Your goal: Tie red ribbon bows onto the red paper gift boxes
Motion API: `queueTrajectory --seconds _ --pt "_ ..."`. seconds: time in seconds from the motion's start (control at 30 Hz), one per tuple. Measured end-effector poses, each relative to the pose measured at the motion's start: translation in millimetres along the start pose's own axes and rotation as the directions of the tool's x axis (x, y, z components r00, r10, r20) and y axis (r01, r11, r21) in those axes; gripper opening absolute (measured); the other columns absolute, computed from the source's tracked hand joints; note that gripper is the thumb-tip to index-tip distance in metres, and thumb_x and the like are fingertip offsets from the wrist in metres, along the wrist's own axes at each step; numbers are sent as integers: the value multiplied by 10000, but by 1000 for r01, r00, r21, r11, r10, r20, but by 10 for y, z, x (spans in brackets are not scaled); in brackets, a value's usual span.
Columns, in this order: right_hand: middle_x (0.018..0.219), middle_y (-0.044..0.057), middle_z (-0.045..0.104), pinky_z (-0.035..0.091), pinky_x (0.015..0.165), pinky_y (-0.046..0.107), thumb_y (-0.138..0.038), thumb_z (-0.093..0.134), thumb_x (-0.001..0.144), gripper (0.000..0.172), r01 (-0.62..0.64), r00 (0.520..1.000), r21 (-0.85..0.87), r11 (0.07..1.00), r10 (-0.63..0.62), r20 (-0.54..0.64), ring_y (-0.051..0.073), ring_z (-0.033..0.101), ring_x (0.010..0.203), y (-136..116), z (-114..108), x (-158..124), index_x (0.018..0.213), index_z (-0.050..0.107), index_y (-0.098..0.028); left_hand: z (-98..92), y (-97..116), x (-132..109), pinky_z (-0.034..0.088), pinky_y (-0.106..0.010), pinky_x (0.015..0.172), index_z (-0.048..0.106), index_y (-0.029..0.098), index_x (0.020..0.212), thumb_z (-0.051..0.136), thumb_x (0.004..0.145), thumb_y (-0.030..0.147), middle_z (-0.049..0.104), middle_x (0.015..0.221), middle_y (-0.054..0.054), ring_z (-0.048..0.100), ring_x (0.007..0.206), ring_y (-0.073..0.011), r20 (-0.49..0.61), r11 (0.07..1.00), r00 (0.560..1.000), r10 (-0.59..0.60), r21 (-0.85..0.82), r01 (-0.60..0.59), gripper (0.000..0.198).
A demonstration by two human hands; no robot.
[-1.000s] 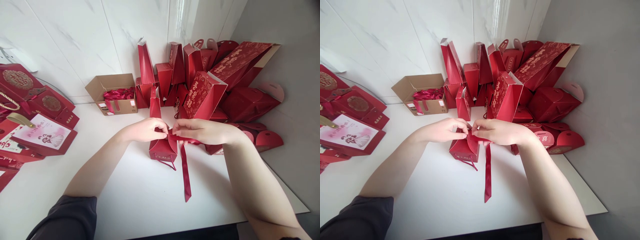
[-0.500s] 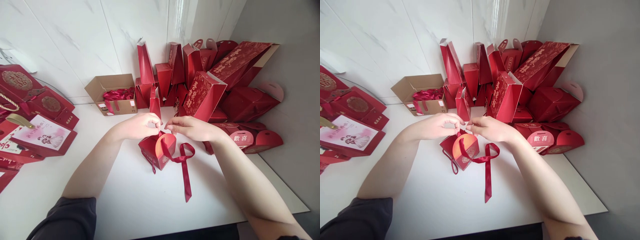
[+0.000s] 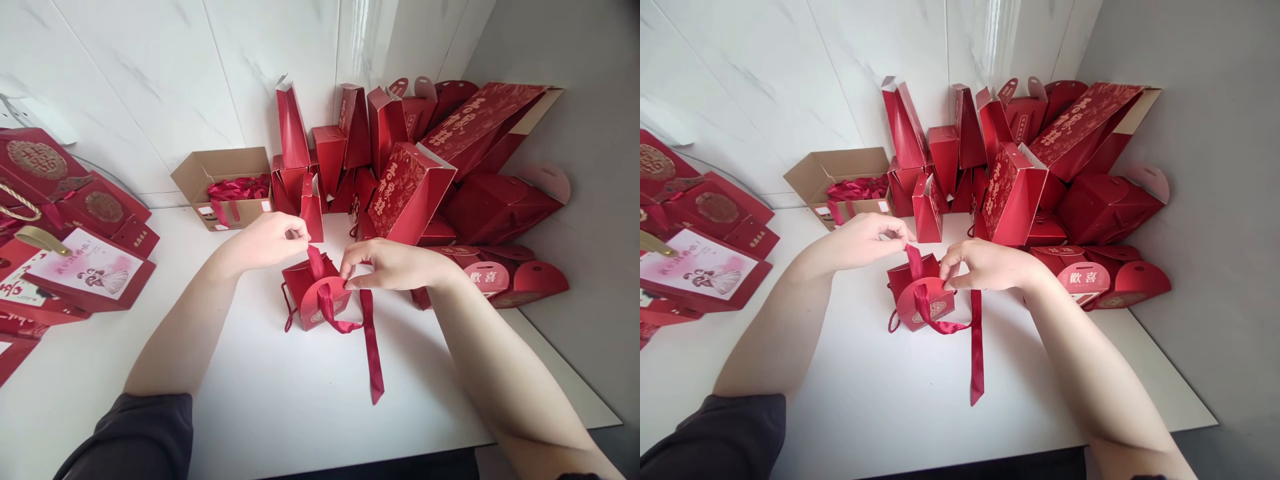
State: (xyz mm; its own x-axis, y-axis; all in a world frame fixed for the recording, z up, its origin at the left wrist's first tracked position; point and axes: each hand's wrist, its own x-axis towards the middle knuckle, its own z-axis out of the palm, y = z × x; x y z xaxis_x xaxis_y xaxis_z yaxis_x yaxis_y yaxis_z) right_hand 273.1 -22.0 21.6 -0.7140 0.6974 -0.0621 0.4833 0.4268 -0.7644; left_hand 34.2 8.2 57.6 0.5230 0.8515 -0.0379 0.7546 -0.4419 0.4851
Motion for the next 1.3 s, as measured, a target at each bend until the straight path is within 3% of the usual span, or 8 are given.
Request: queueTrajectory --seconds 0.13,0.27,0.43,0.53,0.8,0.93,1.17,1.3 --pt "935 26 699 451 784 306 -503 564 879 326 -77 995 204 976 87 -40 204 620 873 -38 59 62 912 714 -216 17 70 -19 489 -332 830 645 200 769 518 834 326 708 1065 -9 632 962 -203 -79 987 994 70 -140 -80 190" --pt "762 13 649 443 762 308 -514 607 857 353 27 975 362 932 55 -215 158 574 739 18 203 218 804 698 -177 15 110 -47 488 -336 870 658 195 840 533 852 351 697 1120 -35 637 997 -206 -122 976 986 118 -167 -138 200" --pt "755 12 645 443 814 289 -495 668 822 331 75 952 466 882 75 -296 139 587 758 77 227 264 757 690 -171 -57 -22 -62 472 -299 807 624 264 1154 691 721 485 660 1206 -33 615 1072 -248 193 993 976 105 35 -114 491" --pt "745 14 638 445 782 282 -513 631 850 356 76 928 488 869 117 -353 133 582 730 52 209 244 738 665 -176 -52 -84 -37 450 -281 715 667 241 1058 607 785 453 696 1075 -39 649 935 -228 276 988 960 43 134 -83 351" --pt "752 48 658 419 608 275 -503 607 860 378 -61 990 395 916 107 -95 139 546 666 49 306 266 790 712 -147 -47 -156 32 391 -275 624 687 264 1005 497 839 389 709 935 -7 622 792 -200 176 992 984 0 124 -22 282" --pt "756 39 654 341 520 249 -493 565 886 386 -128 978 345 930 176 -112 98 463 567 68 356 298 823 714 -142 -53 -158 26 390 -276 623 704 275 983 502 828 396 717 872 1 621 770 -201 206 992 978 -7 126 -19 282" --pt "707 13 620 295 479 241 -512 542 893 412 -108 974 308 945 162 -159 74 384 503 100 402 337 758 681 -148 -78 -120 -8 465 -249 736 658 260 1168 559 817 465 708 1139 -30 660 977 -206 282 1000 959 -4 12 1 418" --pt "697 7 624 312 500 243 -504 549 889 403 -88 971 306 948 150 -185 77 396 509 109 420 355 731 675 -156 -81 -99 13 462 -254 653 699 244 1019 491 864 441 718 945 -21 664 812 -183 279 999 960 -27 -16 32 326"
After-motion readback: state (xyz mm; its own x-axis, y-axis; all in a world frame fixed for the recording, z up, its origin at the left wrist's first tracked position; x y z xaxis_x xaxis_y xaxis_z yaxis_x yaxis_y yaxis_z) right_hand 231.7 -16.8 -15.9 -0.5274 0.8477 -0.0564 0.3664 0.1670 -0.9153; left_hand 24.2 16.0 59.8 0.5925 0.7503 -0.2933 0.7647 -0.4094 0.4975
